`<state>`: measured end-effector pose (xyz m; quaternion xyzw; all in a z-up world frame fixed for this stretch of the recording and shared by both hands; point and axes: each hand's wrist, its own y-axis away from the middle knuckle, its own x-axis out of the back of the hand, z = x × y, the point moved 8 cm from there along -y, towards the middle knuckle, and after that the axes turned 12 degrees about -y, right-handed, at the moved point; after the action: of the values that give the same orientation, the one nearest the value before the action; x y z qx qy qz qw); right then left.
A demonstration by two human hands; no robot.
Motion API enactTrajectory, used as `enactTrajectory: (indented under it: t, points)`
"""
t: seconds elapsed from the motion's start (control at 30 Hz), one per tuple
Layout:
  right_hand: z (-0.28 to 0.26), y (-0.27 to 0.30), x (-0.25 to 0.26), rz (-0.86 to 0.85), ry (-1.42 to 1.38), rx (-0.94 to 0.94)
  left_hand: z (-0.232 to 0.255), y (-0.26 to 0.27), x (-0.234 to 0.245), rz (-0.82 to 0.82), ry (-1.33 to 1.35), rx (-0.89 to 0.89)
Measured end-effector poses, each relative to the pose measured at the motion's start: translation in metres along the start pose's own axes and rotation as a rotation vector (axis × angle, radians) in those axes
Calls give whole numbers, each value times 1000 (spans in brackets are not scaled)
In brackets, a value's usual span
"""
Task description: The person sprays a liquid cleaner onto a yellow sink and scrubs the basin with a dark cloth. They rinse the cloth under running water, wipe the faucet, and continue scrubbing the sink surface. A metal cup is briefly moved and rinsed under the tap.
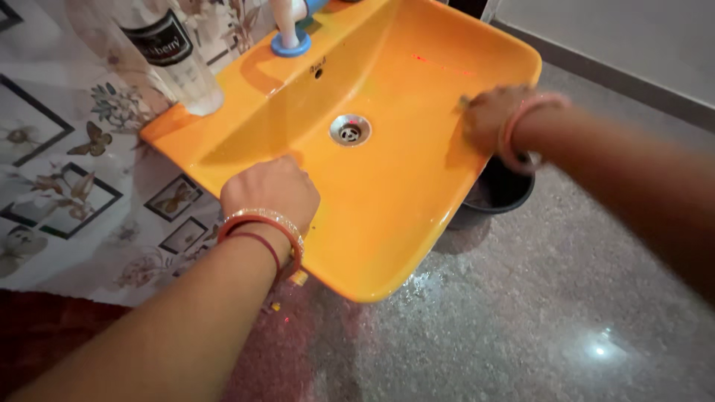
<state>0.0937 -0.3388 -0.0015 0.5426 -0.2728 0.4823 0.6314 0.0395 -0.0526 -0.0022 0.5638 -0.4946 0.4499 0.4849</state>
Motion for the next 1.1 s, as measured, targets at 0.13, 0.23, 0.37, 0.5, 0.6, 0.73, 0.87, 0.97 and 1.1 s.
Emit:
enactTrajectory:
  t: [0.13,0.23,0.37,0.5,0.6,0.73,0.87,0.97,1.1]
  points:
    - [-70,41,-7,8,-219,142,-1,-1,-1,20,42,7]
    - [-148,64,-24,65,-510,160,-3,-3,-2,1,39,20]
    - [-206,81,-5,474,-707,334,-1,-3,-3,31,33,-7]
    - [-207,120,-14,366,-920,334,-1,-1,-3,42,52,-4]
    - [-181,168,0,685,-785,456,-3,0,-1,50,86,22]
    - [-126,145,-3,539,-822,679,-5,0,-3,-17,56,3]
    - [-70,87,1,600,-642,696,0,2,-1,36,84,-9]
    - [-17,32,-8,451,-515,400,-4,2,0,45,82,-10]
    - [25,-20,-13,244,-452,151,-3,1,3,87,123,5]
